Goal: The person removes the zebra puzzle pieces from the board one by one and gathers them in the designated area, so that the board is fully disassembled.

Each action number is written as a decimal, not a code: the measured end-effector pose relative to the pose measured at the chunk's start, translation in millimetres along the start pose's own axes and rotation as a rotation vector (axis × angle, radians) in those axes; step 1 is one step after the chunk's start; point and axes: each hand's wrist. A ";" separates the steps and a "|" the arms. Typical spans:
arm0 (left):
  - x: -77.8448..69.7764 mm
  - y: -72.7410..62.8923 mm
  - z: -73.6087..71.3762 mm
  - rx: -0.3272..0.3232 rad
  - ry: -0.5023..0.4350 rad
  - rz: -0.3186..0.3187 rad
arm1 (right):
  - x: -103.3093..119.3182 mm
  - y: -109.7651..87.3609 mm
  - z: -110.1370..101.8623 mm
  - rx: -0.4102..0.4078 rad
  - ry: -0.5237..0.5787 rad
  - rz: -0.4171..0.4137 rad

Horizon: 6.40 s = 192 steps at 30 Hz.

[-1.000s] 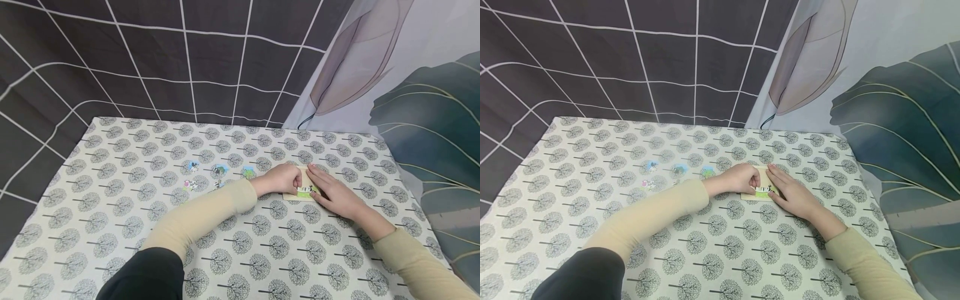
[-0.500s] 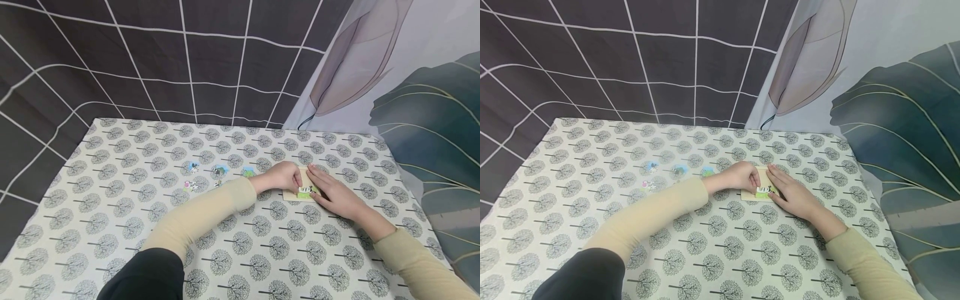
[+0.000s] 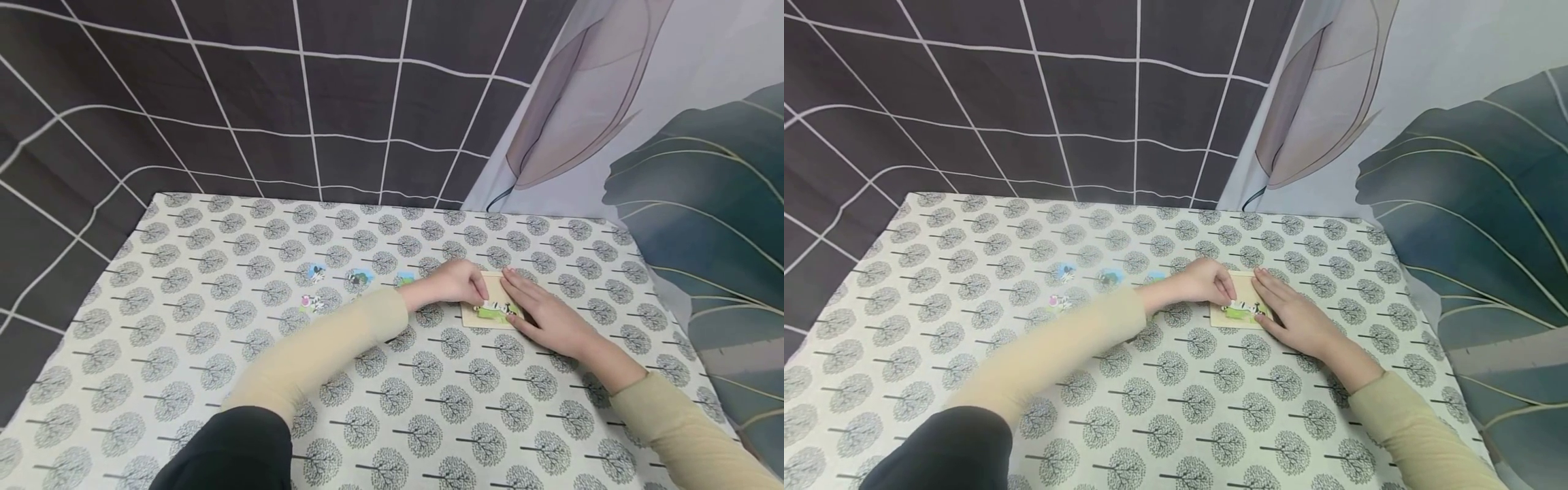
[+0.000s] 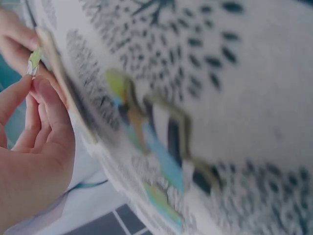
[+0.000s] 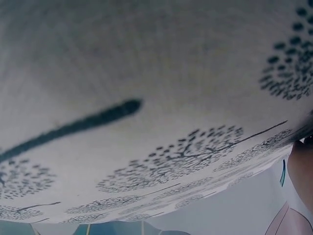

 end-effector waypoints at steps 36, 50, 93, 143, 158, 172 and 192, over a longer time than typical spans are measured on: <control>67.8 -199.7 -61.6 -0.045 -0.103 -0.208 | 0.3 -1.2 -0.9 0.016 -0.010 0.012; 77.4 -206.8 -48.6 -0.034 -0.081 -0.216 | 1.9 -1.1 -2.9 0.029 -0.010 0.012; 15.5 -115.3 -54.3 0.001 0.109 0.043 | -11.3 -8.9 -0.5 -0.055 -0.024 -0.064; -22.1 33.6 17.7 0.029 0.185 0.060 | -17.6 -10.2 0.4 -0.066 -0.019 -0.073; -17.6 37.2 23.7 0.083 0.269 0.152 | -14.5 -11.9 -2.5 -0.052 -0.011 -0.055; -17.0 37.4 26.4 0.093 0.291 0.157 | -17.8 -12.9 2.0 -0.060 -0.008 -0.059; -28.7 36.9 25.4 -0.046 0.108 0.050 | -14.1 -12.7 -0.5 -0.046 0.002 -0.034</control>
Point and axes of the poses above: each hand's wrist, its own y-axis towards the middle knuckle, its own z-axis out of the palm, x = y × z, and after that the axes turned 6 degrees about z, right-handed
